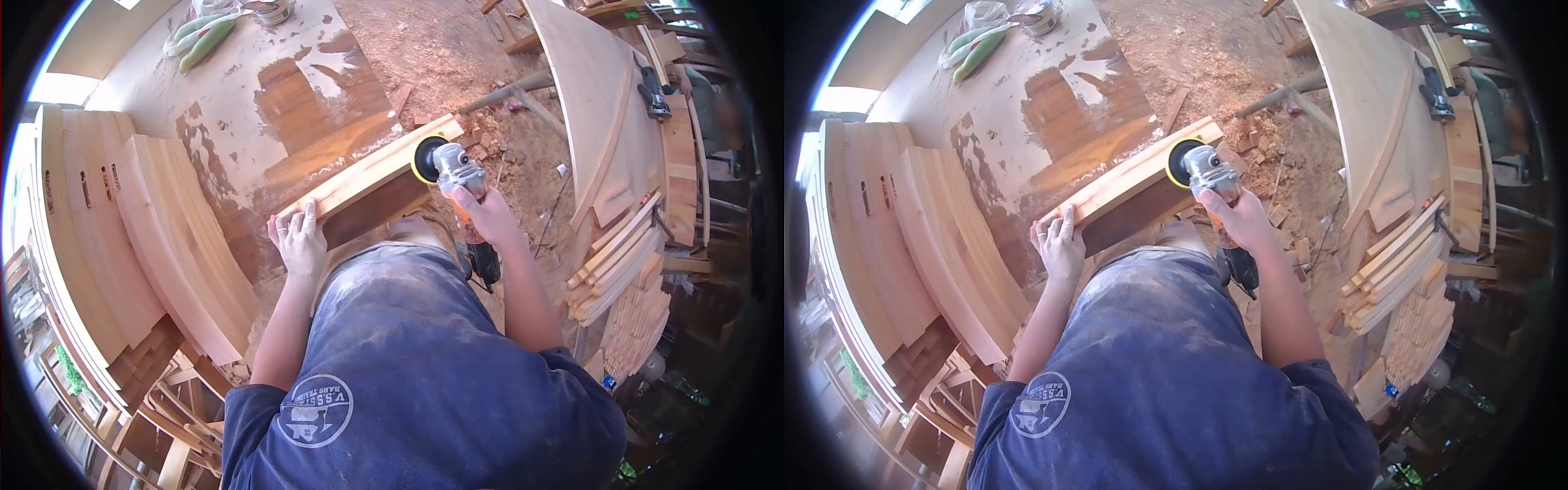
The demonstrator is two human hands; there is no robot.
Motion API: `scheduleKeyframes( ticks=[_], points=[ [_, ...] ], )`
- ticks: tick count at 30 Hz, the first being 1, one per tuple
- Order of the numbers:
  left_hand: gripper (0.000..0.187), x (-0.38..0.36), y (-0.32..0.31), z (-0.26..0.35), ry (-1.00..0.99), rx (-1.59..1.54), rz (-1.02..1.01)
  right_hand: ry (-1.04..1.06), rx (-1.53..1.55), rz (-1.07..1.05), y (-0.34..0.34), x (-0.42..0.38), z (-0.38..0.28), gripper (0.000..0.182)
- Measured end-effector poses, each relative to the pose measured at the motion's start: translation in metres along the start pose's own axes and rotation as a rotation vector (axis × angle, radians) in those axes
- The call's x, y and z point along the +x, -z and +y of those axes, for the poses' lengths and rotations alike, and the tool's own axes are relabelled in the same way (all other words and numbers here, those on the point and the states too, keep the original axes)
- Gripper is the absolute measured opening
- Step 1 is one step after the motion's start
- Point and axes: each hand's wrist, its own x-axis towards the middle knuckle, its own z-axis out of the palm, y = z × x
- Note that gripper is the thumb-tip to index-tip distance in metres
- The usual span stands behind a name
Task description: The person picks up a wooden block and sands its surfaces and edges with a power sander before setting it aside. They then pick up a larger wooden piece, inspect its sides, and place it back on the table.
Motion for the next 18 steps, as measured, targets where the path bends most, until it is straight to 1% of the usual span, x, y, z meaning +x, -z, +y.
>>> scheduleKeyframes(
  ticks=[1, 3, 4, 5, 6, 7, 10, 11, 14, 15, 18],
  points=[
    [0.047, -0.006, 0.001, 0.0, -0.01, -0.013, -0.001, 0.001, -0.093, -0.025, -0.008, 0.003, -0.009, 0.066],
    [0.044, -0.015, 0.008, 0.0, -0.033, -0.057, -0.001, 0.005, -0.15, -0.066, -0.021, 0.009, -0.015, 0.066],
    [0.044, -0.019, 0.01, -0.005, -0.038, -0.096, 0.028, 0.005, -0.182, -0.089, -0.025, 0.012, -0.019, 0.066],
    [0.044, -0.022, 0.011, -0.012, -0.04, -0.134, 0.055, -0.058, -0.24, -0.136, -0.026, 0.013, -0.025, 0.07],
    [0.043, -0.022, 0.017, -0.014, -0.042, -0.173, 0.084, -0.051, -0.274, -0.142, -0.028, 0.014, -0.027, 0.072],
    [0.049, -0.023, 0.023, -0.016, 0.02, -0.192, 0.104, -0.042, -0.307, -0.149, -0.03, 0.016, -0.029, 0.073],
    [0.059, -0.01, 0.044, -0.031, 0.32, -0.372, 0.037, -0.031, -0.358, -0.18, -0.038, 0.023, -0.027, 0.076],
    [0.069, -0.016, 0.03, -0.051, 0.405, -0.416, -0.074, -0.033, -0.367, -0.194, -0.042, 0.025, -0.026, 0.077],
    [0.07, -0.025, 0.006, -0.088, 0.325, -0.542, -0.22, -0.017, -0.413, -0.266, -0.06, 0.024, -0.038, 0.077],
    [0.068, -0.026, 0.003, -0.089, 0.302, -0.5, -0.193, 0.015, -0.409, -0.3, -0.068, 0.023, -0.041, 0.077],
    [0.065, -0.033, -0.005, -0.093, 0.317, -0.485, -0.191, 0.085, -0.424, -0.387, -0.093, 0.018, -0.05, 0.076]
  ],
)
